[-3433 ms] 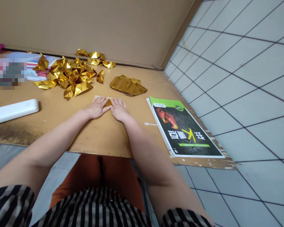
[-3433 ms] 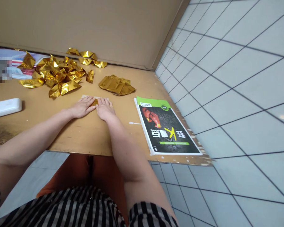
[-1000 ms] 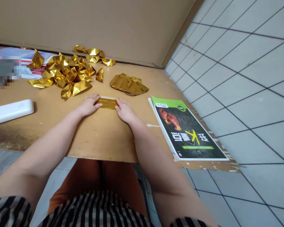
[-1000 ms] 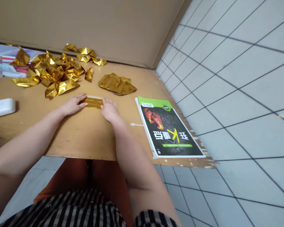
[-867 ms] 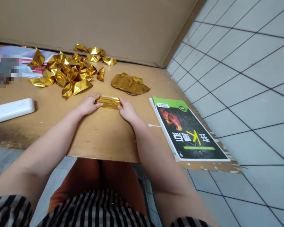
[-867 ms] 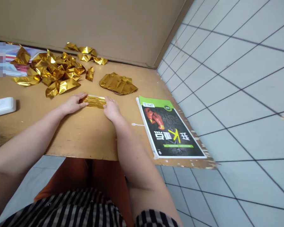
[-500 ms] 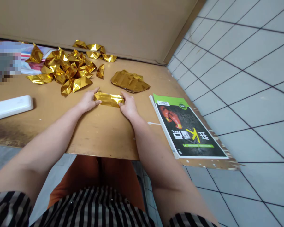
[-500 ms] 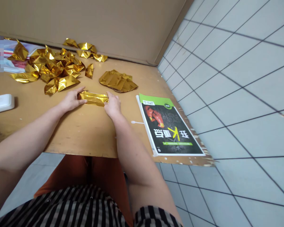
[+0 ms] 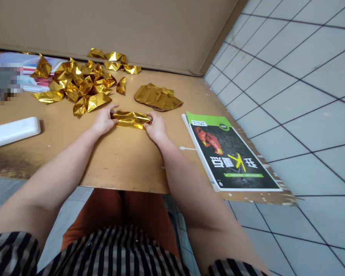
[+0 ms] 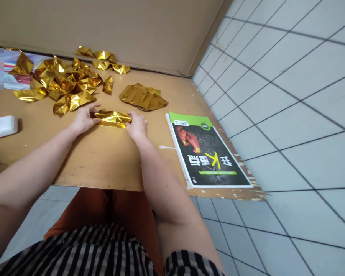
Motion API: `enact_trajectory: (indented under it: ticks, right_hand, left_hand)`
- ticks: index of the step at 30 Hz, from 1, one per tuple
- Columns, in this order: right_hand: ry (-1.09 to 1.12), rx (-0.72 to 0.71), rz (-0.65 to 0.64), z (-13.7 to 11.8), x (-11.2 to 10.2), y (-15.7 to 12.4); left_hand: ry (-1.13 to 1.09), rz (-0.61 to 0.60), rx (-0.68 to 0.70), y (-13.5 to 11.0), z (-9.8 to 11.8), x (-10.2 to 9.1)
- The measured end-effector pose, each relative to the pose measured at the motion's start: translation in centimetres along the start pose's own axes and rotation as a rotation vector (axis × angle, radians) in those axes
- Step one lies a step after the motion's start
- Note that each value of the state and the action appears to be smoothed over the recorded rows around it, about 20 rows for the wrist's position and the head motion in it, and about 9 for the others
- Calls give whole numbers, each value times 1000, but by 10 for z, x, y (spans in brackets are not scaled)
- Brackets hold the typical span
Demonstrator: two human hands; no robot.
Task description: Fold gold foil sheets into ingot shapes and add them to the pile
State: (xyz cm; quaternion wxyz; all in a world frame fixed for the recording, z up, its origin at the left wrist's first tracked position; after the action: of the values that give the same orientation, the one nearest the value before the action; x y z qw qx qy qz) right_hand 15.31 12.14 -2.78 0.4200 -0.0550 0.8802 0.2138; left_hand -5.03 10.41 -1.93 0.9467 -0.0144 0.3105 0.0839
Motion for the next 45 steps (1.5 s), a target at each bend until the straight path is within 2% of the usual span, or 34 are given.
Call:
enact_trajectory:
  ticks: [7, 13, 20, 25, 29, 33, 37, 41, 45]
  right_hand:
    - [-37, 49, -71, -5, -7, -2]
    - [-91, -89, -136, -9, -12, -3]
    - [-210, -241, -283, -19, -16, -9]
    - [-293, -292, -364, -26, -16, -13]
    - [-323, -290, -395, -29, -16, -14]
    - [-319, -280, -400, -29, -16, -14]
    - [-326, -286, -398, -29, -17, -15]
    - [-329, -271, -391, -33, -17, -17]
    - [-297, -200, -255, -38, -18, -15]
  left_hand:
    - [62, -14, 7, -2, 2, -2]
    - [135, -63, 150, -1, 2, -5]
    - [290, -146, 314, -3, 6, -4]
    - [419, -232, 351, -13, 14, -2]
    - [509, -249, 428, -27, 30, 5]
    - [509, -260, 583, -41, 46, 18]
    - [504, -322, 684, -50, 50, 33]
    - [525, -372, 686, -49, 46, 40]
    - [516, -367, 654, -47, 44, 41]
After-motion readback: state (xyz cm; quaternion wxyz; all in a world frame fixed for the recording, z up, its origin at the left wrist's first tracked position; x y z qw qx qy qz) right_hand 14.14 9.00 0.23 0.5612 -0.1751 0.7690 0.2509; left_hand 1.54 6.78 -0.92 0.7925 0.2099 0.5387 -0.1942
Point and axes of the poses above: each hand's wrist, its own y-axis towards the middle knuckle, its own x-axis out of the palm, z = x × y, the point moved 7 cm from there along y, towards the middle knuckle, and after that the axes turned 10 degrees about -x, right-handed, at the moved point
